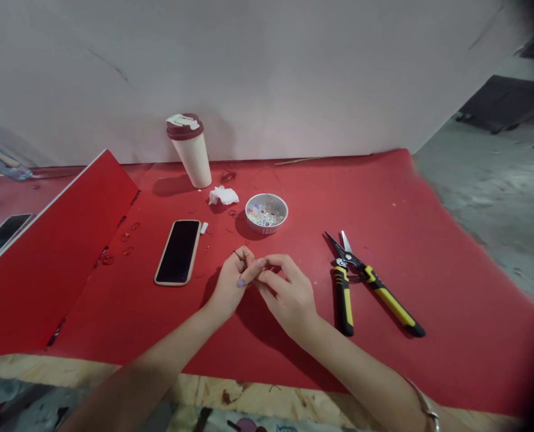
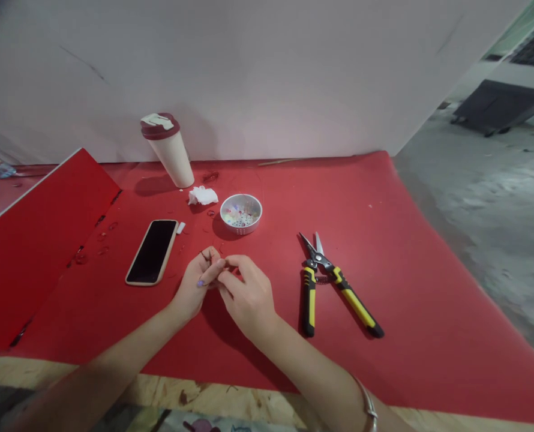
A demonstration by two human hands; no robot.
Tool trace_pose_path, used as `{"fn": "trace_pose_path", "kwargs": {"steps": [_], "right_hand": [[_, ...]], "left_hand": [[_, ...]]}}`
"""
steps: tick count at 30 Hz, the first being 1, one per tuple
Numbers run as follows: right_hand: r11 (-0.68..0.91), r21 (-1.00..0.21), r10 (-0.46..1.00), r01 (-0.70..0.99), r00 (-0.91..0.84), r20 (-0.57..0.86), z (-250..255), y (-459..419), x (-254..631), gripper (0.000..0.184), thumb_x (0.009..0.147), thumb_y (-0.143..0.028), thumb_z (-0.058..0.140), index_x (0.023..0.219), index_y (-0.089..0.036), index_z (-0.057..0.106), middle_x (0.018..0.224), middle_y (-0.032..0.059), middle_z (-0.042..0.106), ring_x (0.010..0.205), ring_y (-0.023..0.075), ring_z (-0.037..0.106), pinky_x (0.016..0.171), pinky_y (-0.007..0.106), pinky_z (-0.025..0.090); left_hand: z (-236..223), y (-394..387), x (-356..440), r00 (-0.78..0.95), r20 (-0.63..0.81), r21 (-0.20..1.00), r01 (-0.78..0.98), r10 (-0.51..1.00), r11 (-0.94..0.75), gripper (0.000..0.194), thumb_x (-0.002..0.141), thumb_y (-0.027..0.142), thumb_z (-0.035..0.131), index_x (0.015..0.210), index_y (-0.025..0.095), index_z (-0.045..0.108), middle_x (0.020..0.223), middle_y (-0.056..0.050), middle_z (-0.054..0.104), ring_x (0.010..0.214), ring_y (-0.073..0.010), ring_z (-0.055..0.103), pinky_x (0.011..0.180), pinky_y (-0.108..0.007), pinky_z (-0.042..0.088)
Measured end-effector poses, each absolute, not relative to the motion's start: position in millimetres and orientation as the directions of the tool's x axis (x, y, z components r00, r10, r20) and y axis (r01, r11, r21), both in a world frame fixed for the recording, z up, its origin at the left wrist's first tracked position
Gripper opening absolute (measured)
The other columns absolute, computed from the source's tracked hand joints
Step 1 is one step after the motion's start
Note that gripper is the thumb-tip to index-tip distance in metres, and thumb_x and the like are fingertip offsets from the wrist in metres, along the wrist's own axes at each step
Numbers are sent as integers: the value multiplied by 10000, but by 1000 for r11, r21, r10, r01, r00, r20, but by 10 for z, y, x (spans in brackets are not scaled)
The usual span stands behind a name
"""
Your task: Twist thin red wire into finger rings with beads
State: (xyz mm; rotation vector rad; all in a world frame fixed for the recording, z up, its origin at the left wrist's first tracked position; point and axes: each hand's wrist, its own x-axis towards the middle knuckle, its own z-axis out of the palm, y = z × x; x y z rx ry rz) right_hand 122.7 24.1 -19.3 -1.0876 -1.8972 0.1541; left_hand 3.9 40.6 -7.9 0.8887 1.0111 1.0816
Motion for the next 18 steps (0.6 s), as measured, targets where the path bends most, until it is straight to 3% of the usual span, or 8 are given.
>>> {"fn": "trace_pose_path", "kwargs": {"steps": [3,9,15,18], "right_hand": [[553,-540,784,635,-177,595,-195,216,1208,232,862,-164,523,666,-196,643,858,67,593,637,113,563,541,228,447],[539,-525,814,659,-247,525,-224,239,1206,281,896,-203,465,678,-191,642,718,34,542,523,90,480,475,212,379],[626,-417,763,659,-409,500,-325,275,1215,303,890,-116,382,739,-170,639,620,26,527,503,130,462,447,247,326],[619,-460,782,637,-446,435,-334,268,1203,277,864,-91,383,744,-172,619,621,29,543,504,138,474,460,251,332]], "left_hand": [[-95,396,22,91,-162,963,-202,983,178,432,706,431,684,619,191,336,497,102,264,429,-35,224,431,-179,198],[-48,369,7,-113,-43,981,185,993,64,429,724,373,673,536,184,337,492,79,304,455,-56,263,454,-216,217],[-96,359,-2,-228,48,957,290,972,21,402,726,317,675,534,191,344,479,81,327,448,-67,303,484,-224,262],[-113,361,-8,-257,58,960,281,965,17,386,718,301,679,523,189,365,475,72,380,448,-70,349,485,-223,274]]}}
